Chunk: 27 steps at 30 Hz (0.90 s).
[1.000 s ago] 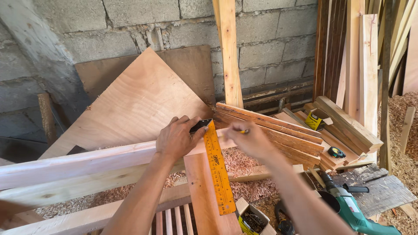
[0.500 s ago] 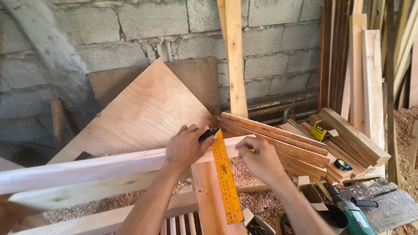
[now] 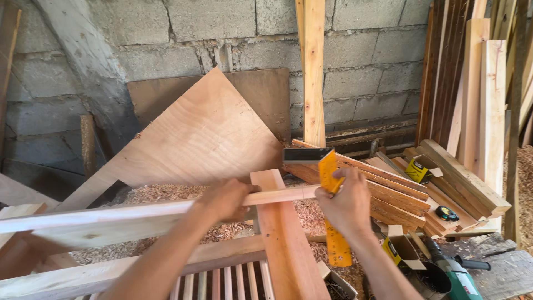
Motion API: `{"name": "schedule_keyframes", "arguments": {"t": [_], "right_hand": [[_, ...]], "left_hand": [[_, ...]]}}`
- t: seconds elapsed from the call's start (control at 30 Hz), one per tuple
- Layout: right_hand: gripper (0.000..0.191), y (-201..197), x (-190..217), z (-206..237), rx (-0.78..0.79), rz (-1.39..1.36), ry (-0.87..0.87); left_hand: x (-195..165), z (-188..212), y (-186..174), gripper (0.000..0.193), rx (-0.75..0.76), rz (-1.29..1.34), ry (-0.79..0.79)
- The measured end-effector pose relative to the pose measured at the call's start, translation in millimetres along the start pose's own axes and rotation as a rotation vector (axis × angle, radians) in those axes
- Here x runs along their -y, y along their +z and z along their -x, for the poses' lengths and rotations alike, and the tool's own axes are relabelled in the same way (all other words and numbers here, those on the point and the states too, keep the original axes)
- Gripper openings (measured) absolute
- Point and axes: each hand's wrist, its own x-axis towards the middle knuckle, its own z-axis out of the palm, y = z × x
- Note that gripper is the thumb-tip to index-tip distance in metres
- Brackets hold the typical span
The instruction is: The person marks a wooden frame with a pencil, then uses a combination square to draw straight lines on the wood. The person repeats the measuring and marking process on different sections of the frame.
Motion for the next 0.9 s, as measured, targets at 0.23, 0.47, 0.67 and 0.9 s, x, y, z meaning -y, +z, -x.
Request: {"name": "schedule_keyframes", "arguments": {"t": [0.23,0.47,0.67,0.9], "right_hand": [[0.051,-13.6,10.7,3.1,0.110,-0.077,0.163],[0.057,-15.8,14.7,3.2,0.208,-0.038,0.208],[0.056,-7.3,15.8,7.3,0.237,-0.088,0.125],[0.054,11.6,22.5,19.7,0.248,-0.041,0.100]], "left_hand": [[-7.7,11.6,24.7,0.087,-0.079,0.000,0.054],[17.6,9.5,19.3,0.059,-0.175,0.040,0.051],[20.6,8.2,17.7,0.069,-0.427,0.260,0.082],[10.8,19.7,20.5,0.078,-0.435,0.463,0.137]]}}
